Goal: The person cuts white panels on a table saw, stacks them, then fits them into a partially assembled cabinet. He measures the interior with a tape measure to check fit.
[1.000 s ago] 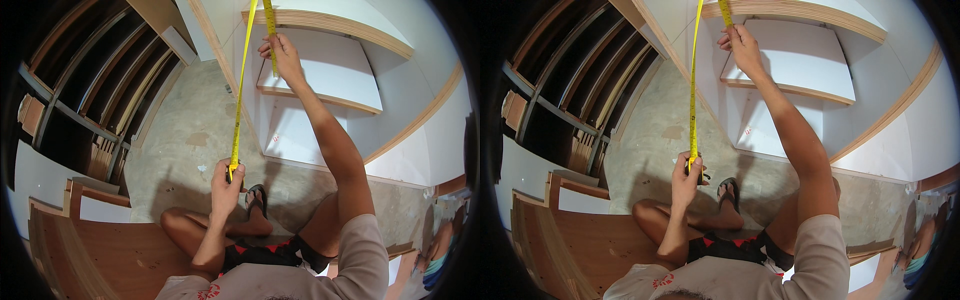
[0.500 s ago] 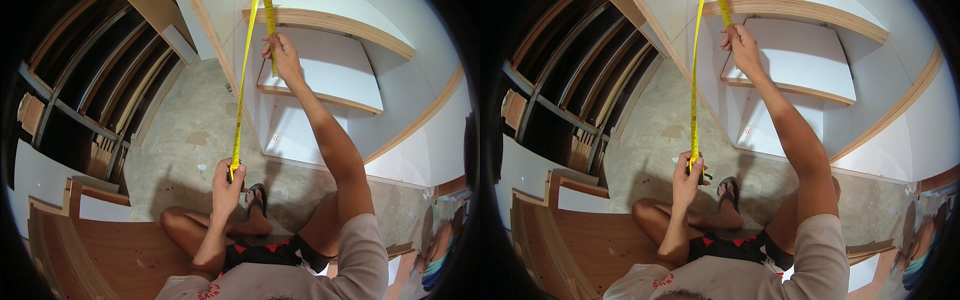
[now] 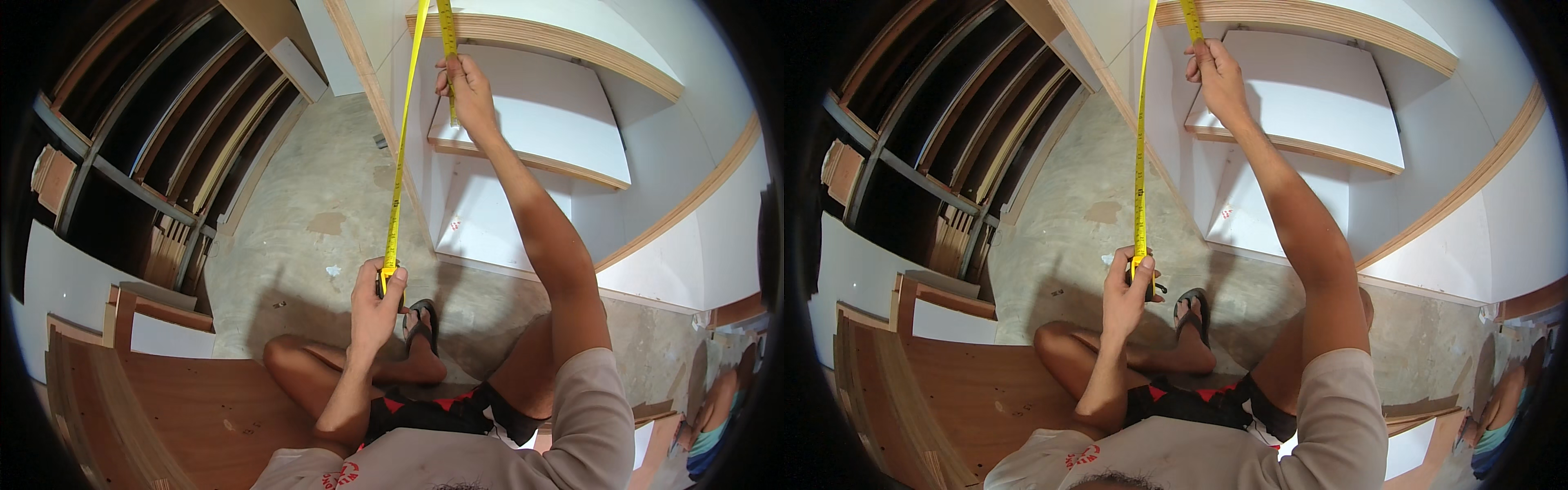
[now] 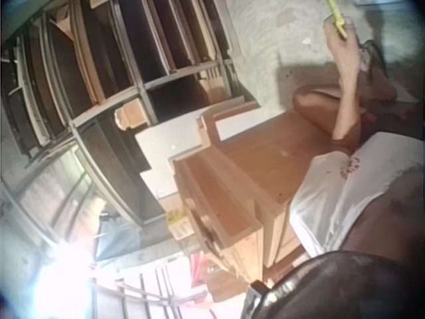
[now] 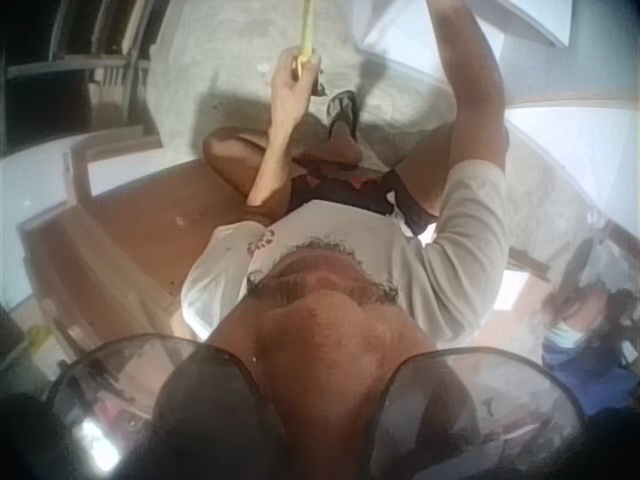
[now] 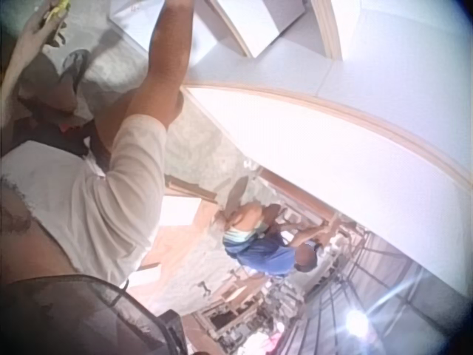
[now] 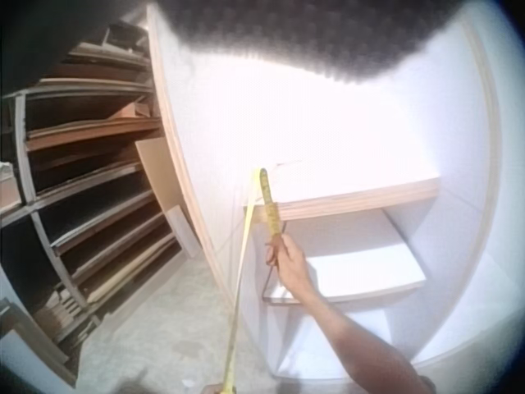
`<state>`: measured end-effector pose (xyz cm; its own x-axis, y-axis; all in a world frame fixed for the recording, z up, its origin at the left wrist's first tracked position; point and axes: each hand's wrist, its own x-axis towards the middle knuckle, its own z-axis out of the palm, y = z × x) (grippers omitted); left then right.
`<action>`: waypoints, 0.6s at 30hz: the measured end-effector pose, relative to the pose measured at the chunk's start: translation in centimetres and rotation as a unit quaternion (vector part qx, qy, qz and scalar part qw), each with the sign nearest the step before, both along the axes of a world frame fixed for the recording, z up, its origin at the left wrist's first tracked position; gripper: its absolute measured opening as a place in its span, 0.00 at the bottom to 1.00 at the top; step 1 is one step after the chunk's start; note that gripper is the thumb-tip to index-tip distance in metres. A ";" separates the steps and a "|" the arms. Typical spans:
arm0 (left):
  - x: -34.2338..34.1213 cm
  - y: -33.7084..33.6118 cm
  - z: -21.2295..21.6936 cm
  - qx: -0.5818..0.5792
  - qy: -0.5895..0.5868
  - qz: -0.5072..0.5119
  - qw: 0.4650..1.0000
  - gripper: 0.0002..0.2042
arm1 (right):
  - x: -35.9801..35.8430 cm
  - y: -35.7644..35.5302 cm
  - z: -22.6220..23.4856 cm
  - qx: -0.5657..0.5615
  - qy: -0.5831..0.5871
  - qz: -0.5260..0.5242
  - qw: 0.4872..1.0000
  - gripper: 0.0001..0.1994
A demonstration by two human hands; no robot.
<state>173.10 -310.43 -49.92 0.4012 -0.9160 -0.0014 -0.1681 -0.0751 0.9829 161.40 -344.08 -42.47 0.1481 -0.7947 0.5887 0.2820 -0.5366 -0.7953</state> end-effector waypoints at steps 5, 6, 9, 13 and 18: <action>0.5 0.1 -0.3 0.032 -0.016 -0.023 0.999 0.16 | 0.0 0.0 -0.1 -0.006 -0.001 0.001 1.000 0.18; 0.5 0.1 -0.3 0.034 -0.016 -0.023 0.999 0.16 | 0.0 0.0 -0.1 -0.005 -0.002 0.001 1.000 0.18; 0.3 0.0 -0.2 0.027 -0.012 -0.013 0.999 0.16 | 0.1 0.1 -0.1 -0.003 -0.004 0.004 1.000 0.17; 0.4 0.1 -0.4 0.029 -0.015 -0.011 0.999 0.16 | 0.2 0.4 0.0 0.004 -0.003 0.007 1.000 0.17; 0.2 0.2 -0.5 0.028 -0.016 -0.012 0.999 0.16 | 0.2 0.3 0.1 0.004 -0.003 0.009 1.000 0.16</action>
<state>173.31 -310.28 -50.40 0.3796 -0.9242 -0.0412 -0.2009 -0.1259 0.9715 161.65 -343.81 -42.38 0.1593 -0.7963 0.5835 0.2960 -0.5254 -0.7977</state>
